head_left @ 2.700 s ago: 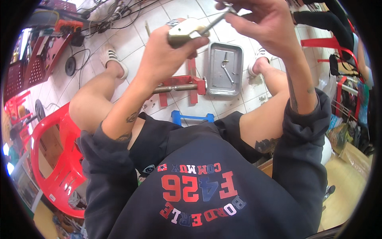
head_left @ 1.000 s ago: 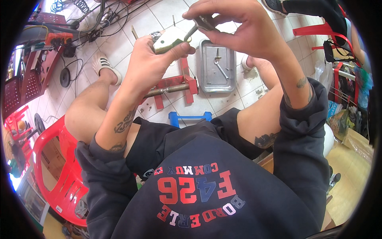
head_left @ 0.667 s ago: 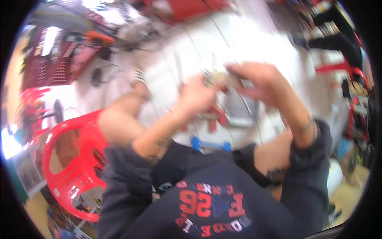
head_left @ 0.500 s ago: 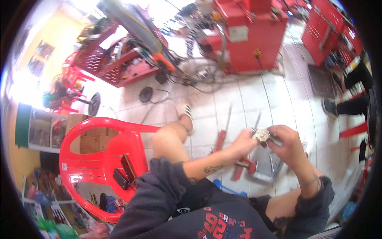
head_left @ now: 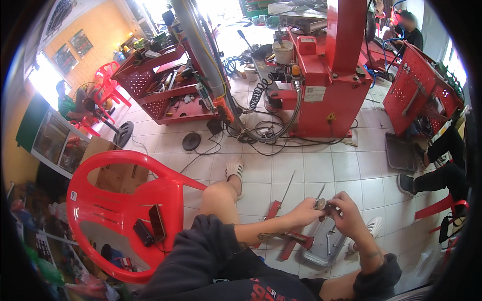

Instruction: The person sits on a low chair in a workshop and assembles a mechanical component using a wrench. They tighten a bolt on a metal bracket, attach a hose, and manipulate the parts to fit them together.

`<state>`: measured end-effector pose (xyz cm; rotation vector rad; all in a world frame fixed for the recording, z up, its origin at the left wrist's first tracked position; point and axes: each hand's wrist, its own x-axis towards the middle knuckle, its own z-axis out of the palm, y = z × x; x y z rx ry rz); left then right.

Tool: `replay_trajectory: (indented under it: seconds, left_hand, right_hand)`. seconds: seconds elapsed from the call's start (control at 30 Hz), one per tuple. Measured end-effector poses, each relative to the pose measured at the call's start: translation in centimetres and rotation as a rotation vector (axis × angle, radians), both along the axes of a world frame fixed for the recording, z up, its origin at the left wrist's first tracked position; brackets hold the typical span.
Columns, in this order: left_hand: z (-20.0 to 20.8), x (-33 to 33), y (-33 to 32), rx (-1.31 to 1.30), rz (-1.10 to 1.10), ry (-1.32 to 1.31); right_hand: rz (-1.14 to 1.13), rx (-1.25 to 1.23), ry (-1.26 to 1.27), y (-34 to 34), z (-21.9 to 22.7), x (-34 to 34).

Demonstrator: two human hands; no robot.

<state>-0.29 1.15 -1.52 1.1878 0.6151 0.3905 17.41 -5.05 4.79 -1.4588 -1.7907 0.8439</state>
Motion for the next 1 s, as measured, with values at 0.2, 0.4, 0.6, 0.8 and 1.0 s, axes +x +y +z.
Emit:
replay_trajectory:
  seconds: [0.2, 0.4, 0.6, 0.8, 1.0]
  left_hand:
    - [0.9, 0.8, 0.8, -0.034, 0.057, 0.079]
    - [0.7, -0.3, 0.6, 0.037, 0.082, 0.102]
    - [5.6, 1.4, -0.9, -0.028, 0.138, 0.363]
    - [0.5, 1.3, 0.5, -0.018, 0.033, 0.24]
    - [0.6, -0.6, 0.8, -0.083, 0.092, 0.213]
  right_hand:
    - [-0.15, 0.127, -0.335, -0.1, 1.5, -0.1]
    - [-0.092, 0.527, -0.901, -2.6, 18.5, -5.3]
    - [-0.049, 0.525, -0.83, -5.0, 26.8, -7.4]
    - [0.056, 0.59, -0.776, -5.9, 27.4, -6.4]
    - [0.016, 0.336, -0.572, -3.8, 22.7, -5.9]
